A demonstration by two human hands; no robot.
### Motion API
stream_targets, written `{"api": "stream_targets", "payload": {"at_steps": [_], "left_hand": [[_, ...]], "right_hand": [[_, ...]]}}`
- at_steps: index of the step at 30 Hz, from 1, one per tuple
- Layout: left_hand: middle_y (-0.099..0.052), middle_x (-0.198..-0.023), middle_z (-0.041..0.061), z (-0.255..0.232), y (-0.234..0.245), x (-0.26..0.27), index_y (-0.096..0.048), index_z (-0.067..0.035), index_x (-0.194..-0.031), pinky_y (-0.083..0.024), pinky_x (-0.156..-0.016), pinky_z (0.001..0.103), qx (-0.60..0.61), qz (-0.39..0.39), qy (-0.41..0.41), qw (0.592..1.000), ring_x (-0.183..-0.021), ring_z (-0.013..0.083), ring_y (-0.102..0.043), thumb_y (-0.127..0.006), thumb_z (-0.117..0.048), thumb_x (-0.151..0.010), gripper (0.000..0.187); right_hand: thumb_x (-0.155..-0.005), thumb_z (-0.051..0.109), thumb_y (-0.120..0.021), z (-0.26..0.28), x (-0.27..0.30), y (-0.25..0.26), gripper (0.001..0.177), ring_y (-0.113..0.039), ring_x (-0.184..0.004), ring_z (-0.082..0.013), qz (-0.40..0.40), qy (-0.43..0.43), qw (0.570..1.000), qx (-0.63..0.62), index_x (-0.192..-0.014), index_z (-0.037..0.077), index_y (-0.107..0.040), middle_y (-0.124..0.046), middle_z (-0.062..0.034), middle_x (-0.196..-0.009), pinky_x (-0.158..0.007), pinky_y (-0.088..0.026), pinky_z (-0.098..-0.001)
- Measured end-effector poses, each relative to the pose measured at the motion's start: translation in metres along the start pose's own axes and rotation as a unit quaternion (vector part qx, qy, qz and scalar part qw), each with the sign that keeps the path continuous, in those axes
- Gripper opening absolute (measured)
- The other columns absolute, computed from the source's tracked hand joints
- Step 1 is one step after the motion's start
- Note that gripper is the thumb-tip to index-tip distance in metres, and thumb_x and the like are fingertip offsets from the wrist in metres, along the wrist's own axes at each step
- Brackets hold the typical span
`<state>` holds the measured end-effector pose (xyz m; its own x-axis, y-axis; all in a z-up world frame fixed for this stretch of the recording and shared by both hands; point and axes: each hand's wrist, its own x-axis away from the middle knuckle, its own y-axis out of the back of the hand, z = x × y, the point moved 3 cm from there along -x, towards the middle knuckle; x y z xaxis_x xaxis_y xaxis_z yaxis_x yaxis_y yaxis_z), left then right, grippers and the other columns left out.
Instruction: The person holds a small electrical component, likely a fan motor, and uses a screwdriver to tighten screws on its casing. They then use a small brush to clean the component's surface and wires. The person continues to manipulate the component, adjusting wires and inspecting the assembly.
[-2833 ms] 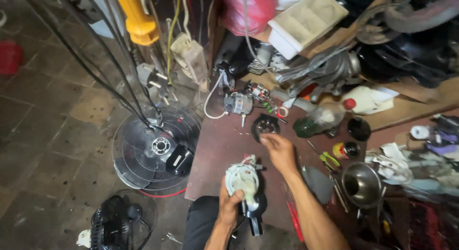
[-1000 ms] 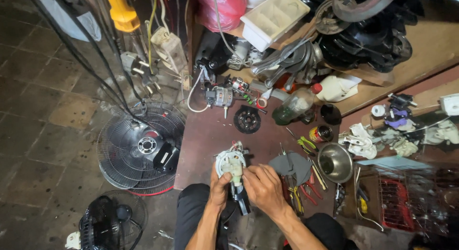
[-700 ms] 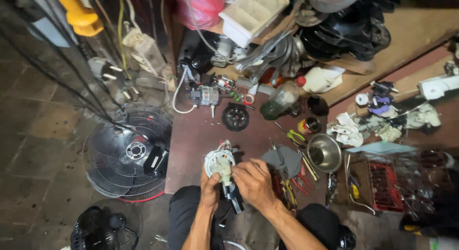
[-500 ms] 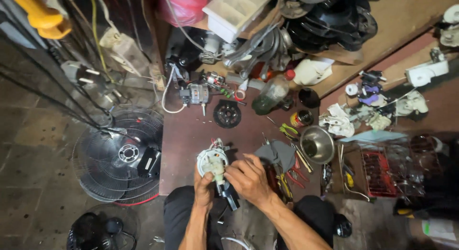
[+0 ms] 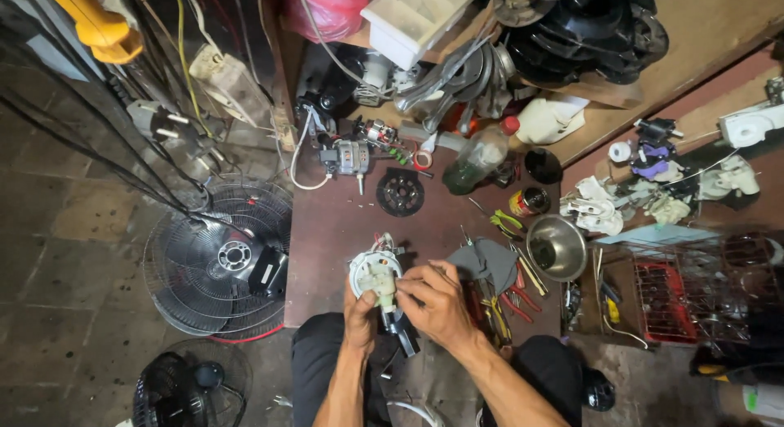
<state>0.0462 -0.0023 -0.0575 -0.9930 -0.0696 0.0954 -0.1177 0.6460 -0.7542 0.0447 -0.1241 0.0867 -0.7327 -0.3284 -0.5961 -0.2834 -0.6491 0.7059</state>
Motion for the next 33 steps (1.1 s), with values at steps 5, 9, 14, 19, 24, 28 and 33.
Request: {"api": "stream_targets", "payload": {"at_steps": [5, 9, 14, 19, 24, 28, 33], "left_hand": [[-0.064, -0.122, 0.016, 0.003, 0.006, 0.000, -0.048, -0.002, -0.139, -0.049, -0.092, 0.037, -0.020, -0.017, 0.008, 1.000, -0.106, 0.0255, -0.061, -0.078, -0.039, -0.070, 0.084], [-0.064, -0.119, 0.016, -0.012, -0.013, 0.000, -0.047, -0.001, -0.138, -0.051, -0.086, 0.035, 0.006, -0.009, 0.008, 1.000, -0.100, 0.0241, -0.062, -0.082, -0.045, -0.065, 0.091], [-0.064, -0.122, 0.014, 0.001, 0.005, -0.001, -0.046, -0.004, -0.143, -0.050, -0.089, 0.036, 0.030, -0.033, 0.022, 0.999, -0.105, 0.0249, -0.063, -0.082, -0.040, -0.065, 0.093], [-0.065, -0.121, 0.013, 0.010, 0.015, 0.000, -0.048, -0.005, -0.144, -0.049, -0.091, 0.037, 0.043, -0.050, 0.028, 0.997, -0.105, 0.0264, -0.063, -0.082, -0.038, -0.066, 0.091], [-0.063, -0.124, 0.014, 0.007, 0.011, -0.001, -0.046, -0.004, -0.143, -0.049, -0.092, 0.036, 0.040, -0.035, 0.008, 0.999, -0.108, 0.0261, -0.062, -0.082, -0.038, -0.066, 0.092], [-0.064, -0.124, 0.015, 0.004, 0.006, -0.002, -0.046, -0.003, -0.143, -0.050, -0.092, 0.037, 0.044, -0.031, -0.003, 0.999, -0.107, 0.0263, -0.063, -0.084, -0.040, -0.065, 0.094], [-0.066, -0.118, 0.014, 0.003, 0.006, -0.002, -0.047, -0.003, -0.141, -0.052, -0.088, 0.036, 0.041, -0.038, 0.006, 0.998, -0.101, 0.0260, -0.064, -0.085, -0.037, -0.064, 0.092]], "right_hand": [[-0.081, 0.012, -0.082, -0.003, -0.003, 0.007, 0.012, -0.065, -0.081, -0.0155, 0.032, 0.010, 0.999, 0.016, -0.090, 0.011, -0.074, -0.069, -0.0013, -0.087, -0.094, -0.038, -0.0430], [-0.080, 0.033, -0.082, -0.028, 0.033, 0.007, 0.031, -0.066, -0.093, -0.0180, 0.019, -0.172, 0.985, -0.010, -0.102, 0.011, -0.077, -0.075, -0.0031, -0.097, -0.087, -0.043, -0.0388], [-0.092, 0.014, -0.062, -0.104, 0.118, 0.005, 0.024, -0.071, -0.093, -0.0321, 0.111, -0.520, 0.844, 0.074, -0.114, 0.008, -0.069, -0.072, -0.0144, -0.102, -0.081, -0.054, -0.0454], [-0.080, -0.002, -0.055, -0.143, 0.172, -0.021, 0.021, -0.066, -0.080, -0.0392, 0.192, -0.484, 0.835, 0.178, -0.098, 0.008, -0.061, -0.067, -0.0139, -0.093, -0.066, -0.048, -0.0523], [-0.079, -0.005, -0.057, -0.163, 0.185, -0.040, 0.041, -0.065, -0.095, -0.0402, 0.209, -0.391, 0.848, 0.291, -0.118, 0.008, -0.060, -0.067, -0.0157, -0.103, -0.071, -0.056, -0.0518], [-0.086, -0.002, -0.050, -0.174, 0.185, -0.039, 0.058, -0.058, -0.113, -0.0438, 0.303, -0.464, 0.796, 0.242, -0.142, -0.004, -0.035, -0.063, -0.0238, -0.118, -0.087, -0.053, -0.0526], [-0.085, 0.025, -0.054, -0.134, 0.143, -0.003, 0.045, -0.064, -0.110, -0.0407, 0.293, -0.602, 0.733, 0.124, -0.128, 0.015, -0.051, -0.066, -0.0141, -0.123, -0.093, -0.049, -0.0526]]}}
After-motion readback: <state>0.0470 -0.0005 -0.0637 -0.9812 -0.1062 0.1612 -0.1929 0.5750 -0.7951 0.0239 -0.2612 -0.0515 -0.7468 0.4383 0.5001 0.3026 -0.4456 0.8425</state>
